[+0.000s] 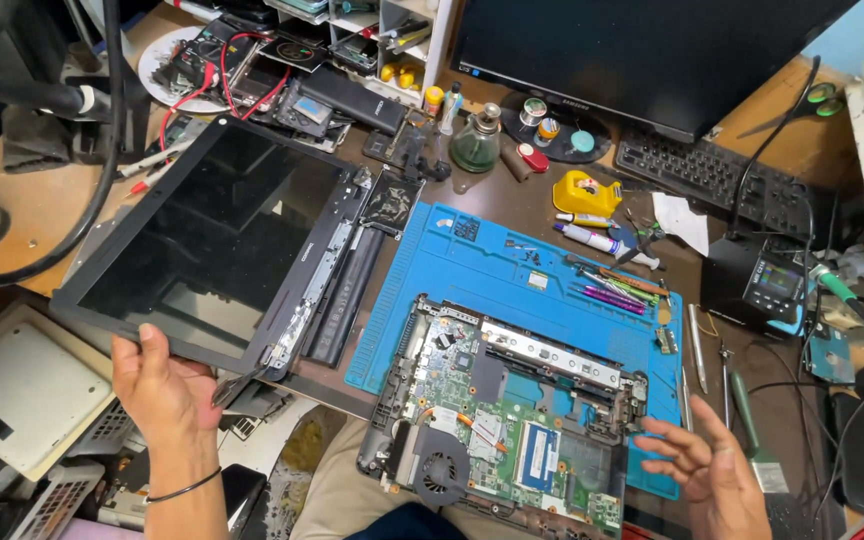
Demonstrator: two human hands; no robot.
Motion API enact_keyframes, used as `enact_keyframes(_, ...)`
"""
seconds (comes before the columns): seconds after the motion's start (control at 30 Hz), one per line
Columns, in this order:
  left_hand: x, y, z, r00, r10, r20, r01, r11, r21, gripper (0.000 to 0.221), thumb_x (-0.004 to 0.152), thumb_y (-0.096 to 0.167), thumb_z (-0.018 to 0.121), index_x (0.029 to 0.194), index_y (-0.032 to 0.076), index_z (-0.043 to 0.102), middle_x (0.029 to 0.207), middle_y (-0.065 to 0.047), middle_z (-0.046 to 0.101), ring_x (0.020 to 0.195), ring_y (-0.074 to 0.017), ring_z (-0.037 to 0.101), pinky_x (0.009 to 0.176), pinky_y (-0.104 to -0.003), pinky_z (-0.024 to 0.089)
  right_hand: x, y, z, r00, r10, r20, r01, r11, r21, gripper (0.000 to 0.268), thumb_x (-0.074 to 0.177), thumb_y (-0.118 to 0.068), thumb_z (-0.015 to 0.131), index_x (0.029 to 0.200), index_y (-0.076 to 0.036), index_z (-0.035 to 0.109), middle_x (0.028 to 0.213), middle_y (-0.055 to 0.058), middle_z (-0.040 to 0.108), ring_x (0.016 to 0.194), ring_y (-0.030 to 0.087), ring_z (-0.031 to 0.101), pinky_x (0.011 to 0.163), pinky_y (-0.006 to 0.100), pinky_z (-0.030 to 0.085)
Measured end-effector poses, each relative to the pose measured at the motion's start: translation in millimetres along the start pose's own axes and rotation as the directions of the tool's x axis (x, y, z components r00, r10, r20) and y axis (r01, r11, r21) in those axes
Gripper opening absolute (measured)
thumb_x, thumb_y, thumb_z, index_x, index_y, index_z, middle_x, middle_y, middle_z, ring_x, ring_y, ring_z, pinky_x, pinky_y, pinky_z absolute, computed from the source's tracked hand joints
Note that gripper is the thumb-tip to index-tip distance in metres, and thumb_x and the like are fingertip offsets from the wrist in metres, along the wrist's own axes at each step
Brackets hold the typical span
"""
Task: Disassembling a laptop by removing screws, disconnecting internal cables, and separating the motherboard and screen panel from the chassis.
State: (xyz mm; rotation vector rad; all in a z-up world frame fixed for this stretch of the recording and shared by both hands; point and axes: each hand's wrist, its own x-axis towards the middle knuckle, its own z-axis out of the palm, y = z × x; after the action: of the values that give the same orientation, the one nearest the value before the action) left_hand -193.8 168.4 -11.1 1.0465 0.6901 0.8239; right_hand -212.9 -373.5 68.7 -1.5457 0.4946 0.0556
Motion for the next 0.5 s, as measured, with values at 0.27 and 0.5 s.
enact_keyframes(0.27, 14.7, -21.9, -13.6, 0.999, -0.034, 0.042, 0.042, 0.980, -0.194, 0.054, 0.119, 0.010, 0.057, 0.082, 0.023, 0.020, 0.082, 0.008, 0.024, 0.075, -0.0078, 0.026, 0.077, -0.020, 0.038, -6.1, 21.1, -12.1, 0.994, -0.070, -0.083, 0.067, 0.997, -0.032, 0.068, 0.105, -0.033, 0.025, 0.163, 0.001, 0.031, 0.134, 0.041, 0.057, 0.116, 0.055, 0.058, 0.091, 0.063, 0.048)
enact_keyframes(0.5, 21.0, -0.1, -19.1, 0.952, -0.305, -0.040, 0.307, 0.949, 0.071, 0.084, 0.108, 0.008, 0.056, 0.164, 0.015, -0.006, 0.173, -0.011, -0.008, 0.160, -0.0367, 0.008, 0.120, -0.065, 0.014, -15.6, 32.9, -6.3, 0.985, -0.109, -0.130, 0.083, 0.978, -0.189, 0.061, 0.104, -0.027, 0.034, 0.153, 0.008, 0.046, 0.128, 0.035, 0.067, 0.111, 0.050, 0.068, 0.087, 0.057, 0.058)
